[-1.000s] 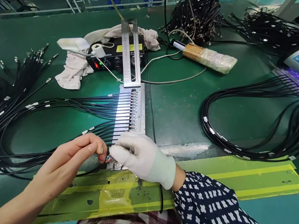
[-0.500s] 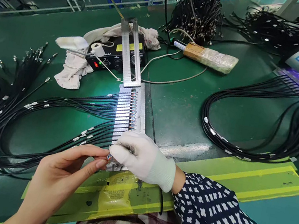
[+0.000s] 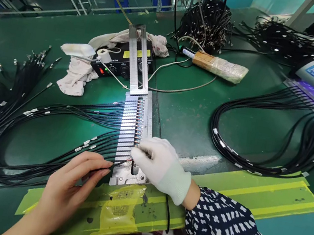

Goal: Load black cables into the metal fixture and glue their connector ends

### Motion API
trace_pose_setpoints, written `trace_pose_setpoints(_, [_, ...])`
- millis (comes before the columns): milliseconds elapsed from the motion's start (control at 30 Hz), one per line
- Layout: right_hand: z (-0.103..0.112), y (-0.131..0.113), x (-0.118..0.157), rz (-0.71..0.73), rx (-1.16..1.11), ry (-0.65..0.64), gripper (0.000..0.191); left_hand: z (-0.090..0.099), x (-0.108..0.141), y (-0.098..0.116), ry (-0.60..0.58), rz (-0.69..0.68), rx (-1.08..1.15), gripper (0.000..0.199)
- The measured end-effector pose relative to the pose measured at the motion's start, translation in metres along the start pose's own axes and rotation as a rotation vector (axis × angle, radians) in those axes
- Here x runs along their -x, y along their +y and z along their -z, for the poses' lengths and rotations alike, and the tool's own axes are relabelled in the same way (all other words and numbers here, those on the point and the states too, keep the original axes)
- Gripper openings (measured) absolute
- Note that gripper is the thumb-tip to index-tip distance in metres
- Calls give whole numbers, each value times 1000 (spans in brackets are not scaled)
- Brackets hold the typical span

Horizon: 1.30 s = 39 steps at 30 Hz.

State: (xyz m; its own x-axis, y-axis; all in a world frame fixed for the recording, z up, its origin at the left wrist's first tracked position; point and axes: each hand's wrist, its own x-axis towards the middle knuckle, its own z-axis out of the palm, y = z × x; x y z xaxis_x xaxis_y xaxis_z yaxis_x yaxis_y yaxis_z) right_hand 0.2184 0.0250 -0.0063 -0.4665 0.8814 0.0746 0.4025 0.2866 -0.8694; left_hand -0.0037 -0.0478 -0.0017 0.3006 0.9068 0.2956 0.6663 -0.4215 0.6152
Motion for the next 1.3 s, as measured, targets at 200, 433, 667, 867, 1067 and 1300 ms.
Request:
trace_pose_setpoints(200, [26, 23, 6, -107, 11, 35, 37, 4, 2, -20, -187, -138, 21, 28])
trace_pose_setpoints(433, [25, 28, 4, -109, 111, 72, 38, 5, -9, -35, -245, -266, -145, 33])
trace_pose_setpoints(667, [24, 27, 1, -119, 128, 72, 39, 6, -12, -32, -247, -338, -296, 31])
trace_pose_setpoints(867, [22, 28, 0, -104, 148, 79, 42, 10, -11, -31, -329, -305, -224, 34])
trace_pose_setpoints(1067, [22, 27, 0, -109, 160, 74, 42, 15, -16, -33, -421, -273, -145, 37])
trace_pose_setpoints(1300, [22, 27, -1, -114, 171, 80, 43, 10, -12, -41, -409, -263, -113, 40])
